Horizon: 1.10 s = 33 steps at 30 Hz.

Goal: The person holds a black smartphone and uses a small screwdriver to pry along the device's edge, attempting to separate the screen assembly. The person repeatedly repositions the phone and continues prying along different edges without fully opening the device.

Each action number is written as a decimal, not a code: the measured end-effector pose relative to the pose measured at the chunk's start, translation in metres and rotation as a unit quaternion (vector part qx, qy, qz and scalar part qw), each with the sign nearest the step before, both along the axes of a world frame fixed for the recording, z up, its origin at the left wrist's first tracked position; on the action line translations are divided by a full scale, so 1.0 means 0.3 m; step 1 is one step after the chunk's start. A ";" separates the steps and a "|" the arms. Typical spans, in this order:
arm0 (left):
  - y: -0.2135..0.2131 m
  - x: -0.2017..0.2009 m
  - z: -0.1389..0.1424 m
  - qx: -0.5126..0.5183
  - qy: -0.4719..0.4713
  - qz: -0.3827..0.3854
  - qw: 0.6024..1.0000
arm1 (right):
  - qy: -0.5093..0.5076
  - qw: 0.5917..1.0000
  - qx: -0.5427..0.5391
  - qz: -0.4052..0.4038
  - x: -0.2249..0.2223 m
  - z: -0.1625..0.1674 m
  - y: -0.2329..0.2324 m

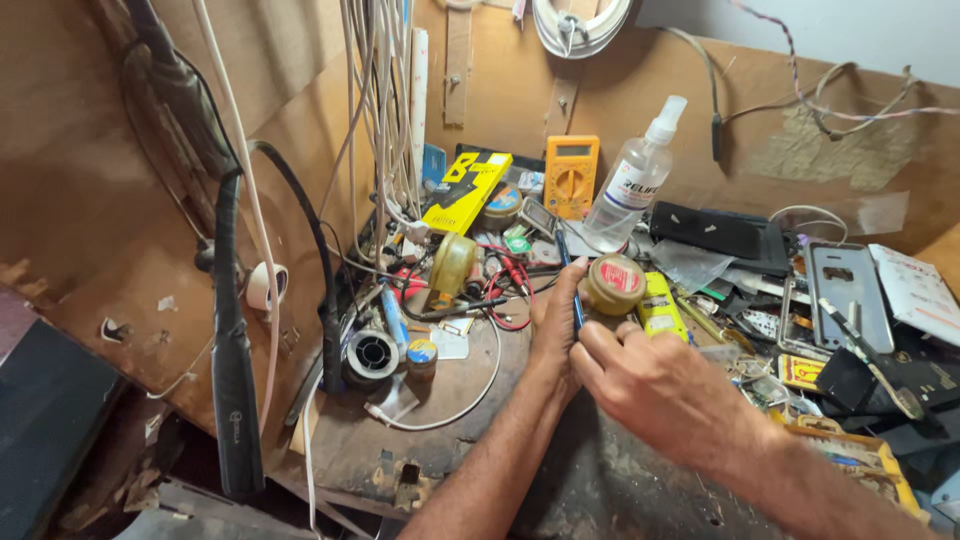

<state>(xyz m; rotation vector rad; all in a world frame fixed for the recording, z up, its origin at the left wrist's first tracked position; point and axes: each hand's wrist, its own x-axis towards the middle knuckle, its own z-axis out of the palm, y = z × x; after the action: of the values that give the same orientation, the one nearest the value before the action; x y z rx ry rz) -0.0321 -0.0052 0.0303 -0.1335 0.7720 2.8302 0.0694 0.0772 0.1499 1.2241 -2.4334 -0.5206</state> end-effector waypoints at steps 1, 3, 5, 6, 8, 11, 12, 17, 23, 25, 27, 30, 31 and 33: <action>0.000 0.002 0.002 -0.001 0.011 0.001 1.000 | 0.005 1.000 -0.011 -0.008 0.003 -0.002 0.006; -0.007 0.006 0.004 -0.031 0.021 0.023 0.999 | 0.009 0.999 -0.035 -0.025 0.020 -0.016 0.026; -0.012 0.006 0.007 -0.066 0.007 0.032 0.997 | 0.021 0.998 -0.053 -0.023 0.027 -0.036 0.055; -0.018 0.009 0.008 -0.087 -0.010 0.029 0.996 | 0.027 0.997 -0.063 -0.021 0.029 -0.050 0.068; -0.017 0.010 0.016 -0.107 -0.026 0.027 0.994 | 0.050 0.994 -0.095 -0.011 0.033 -0.081 0.096; -0.018 0.010 0.022 -0.114 -0.031 0.040 0.992 | 0.073 0.985 -0.155 -0.004 0.030 -0.135 0.117; -0.017 0.007 0.022 -0.116 -0.035 0.044 0.992 | 0.079 0.981 -0.177 -0.003 0.028 -0.150 0.123; -0.019 -0.023 -0.007 -0.081 -0.071 0.036 0.994 | 0.041 0.926 -0.359 -0.113 0.053 -0.224 0.155; -0.014 -0.048 -0.039 -0.043 -0.095 0.010 0.994 | -0.039 0.866 -0.411 -0.283 -0.008 -0.274 0.243; -0.025 -0.054 -0.035 0.016 -0.102 -0.005 0.995 | -0.026 0.872 -0.387 -0.299 -0.043 -0.282 0.258; -0.038 -0.055 -0.029 0.015 -0.106 -0.013 0.994 | -0.017 0.877 -0.357 -0.320 -0.056 -0.288 0.256; -0.055 -0.060 -0.025 0.027 -0.116 -0.021 0.993 | 0.064 0.909 -0.310 -0.270 -0.062 -0.275 0.231; -0.055 -0.062 -0.025 0.033 -0.119 -0.026 0.992 | 0.082 0.911 -0.330 -0.232 -0.057 -0.265 0.221; -0.054 -0.069 -0.029 0.029 -0.120 -0.029 0.992 | 0.116 0.910 -0.367 -0.154 -0.049 -0.242 0.190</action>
<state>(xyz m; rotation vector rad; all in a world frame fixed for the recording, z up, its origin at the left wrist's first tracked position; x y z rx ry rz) -0.0529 -0.0213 0.0217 -0.4259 0.6308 2.7114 0.0548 0.1343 0.0772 0.4382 -2.2743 0.1778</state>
